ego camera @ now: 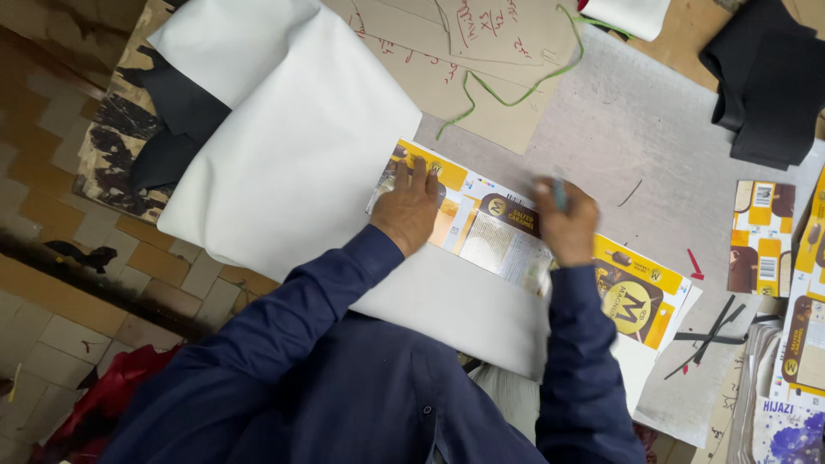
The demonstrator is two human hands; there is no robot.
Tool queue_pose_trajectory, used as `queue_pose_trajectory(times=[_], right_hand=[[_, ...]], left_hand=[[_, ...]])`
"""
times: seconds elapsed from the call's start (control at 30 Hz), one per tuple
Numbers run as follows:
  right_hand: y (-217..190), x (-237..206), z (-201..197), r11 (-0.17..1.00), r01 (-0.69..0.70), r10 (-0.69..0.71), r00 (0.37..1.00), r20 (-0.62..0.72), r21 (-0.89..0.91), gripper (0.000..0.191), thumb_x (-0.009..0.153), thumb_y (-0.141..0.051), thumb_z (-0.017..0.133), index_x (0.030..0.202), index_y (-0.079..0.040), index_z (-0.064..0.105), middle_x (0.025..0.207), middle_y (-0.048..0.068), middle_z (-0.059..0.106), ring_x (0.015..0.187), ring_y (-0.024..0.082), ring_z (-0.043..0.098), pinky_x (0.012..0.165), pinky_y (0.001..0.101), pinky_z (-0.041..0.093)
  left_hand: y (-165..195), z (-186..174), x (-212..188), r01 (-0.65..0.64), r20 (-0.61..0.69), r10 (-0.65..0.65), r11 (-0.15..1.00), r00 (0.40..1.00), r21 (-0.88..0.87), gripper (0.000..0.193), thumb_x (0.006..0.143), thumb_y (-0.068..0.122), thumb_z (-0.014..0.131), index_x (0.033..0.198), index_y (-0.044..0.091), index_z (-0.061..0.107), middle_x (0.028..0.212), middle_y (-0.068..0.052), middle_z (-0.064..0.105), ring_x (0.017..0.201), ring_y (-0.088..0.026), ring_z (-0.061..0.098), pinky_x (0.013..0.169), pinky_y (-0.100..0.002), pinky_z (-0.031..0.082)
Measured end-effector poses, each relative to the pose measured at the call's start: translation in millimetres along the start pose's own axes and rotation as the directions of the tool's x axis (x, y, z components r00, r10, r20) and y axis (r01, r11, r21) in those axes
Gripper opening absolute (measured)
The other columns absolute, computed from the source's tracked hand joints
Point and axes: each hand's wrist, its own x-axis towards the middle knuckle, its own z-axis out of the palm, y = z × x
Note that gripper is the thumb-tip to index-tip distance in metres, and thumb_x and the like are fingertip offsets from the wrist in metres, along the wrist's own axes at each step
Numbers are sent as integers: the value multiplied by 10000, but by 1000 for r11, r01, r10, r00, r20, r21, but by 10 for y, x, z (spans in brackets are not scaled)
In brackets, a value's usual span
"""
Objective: The person uses a cardboard template and a pen to trace and cut a piece of white fabric. They then fold the cut fabric and handle several pre-cut black fabric pieces, stacking them on the table.
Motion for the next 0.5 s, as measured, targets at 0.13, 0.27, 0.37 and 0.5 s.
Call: queue_pose_trajectory(times=[0.13,0.27,0.37,0.5], right_hand=[[-1095,695,1019,991,121,-131,970,206,61,436,837,-292,781,1186,-42,702,968,179,755,863,314,749,791,386,579],[-1671,1082,1403,956,138,-10,898,441,-260,529,822,-401,822,1124,12,690,958,214,729,897,337,710,850,406,548],[-1665,1205,1492,995,71,-13,794,608,-71,401,887,-346,756,1076,6,722,899,164,751,779,235,700,760,356,554],[-1438,1314,1513,803,-509,32,557,830,311,251,968,-249,697,1011,-5,652,715,36,527,497,109,378,399,273,337]], left_hand=[[23,70,-2,-2,-17,2,1000,1000,-20,560,941,124,553,1459,-48,425,1558,-262,323,1438,-491,307,885,-423,593],[-13,53,-20,23,-43,-27,994,999,-105,519,960,138,561,1429,-57,452,1581,-243,310,1445,-557,281,941,-449,584],[26,28,-53,57,-37,-60,996,998,-70,521,958,172,567,1421,-40,457,1591,-257,258,1453,-563,232,964,-523,556],[79,-1,-86,57,-63,-60,997,996,-43,557,944,174,567,1444,-34,435,1587,-282,216,1449,-596,163,974,-564,532]])
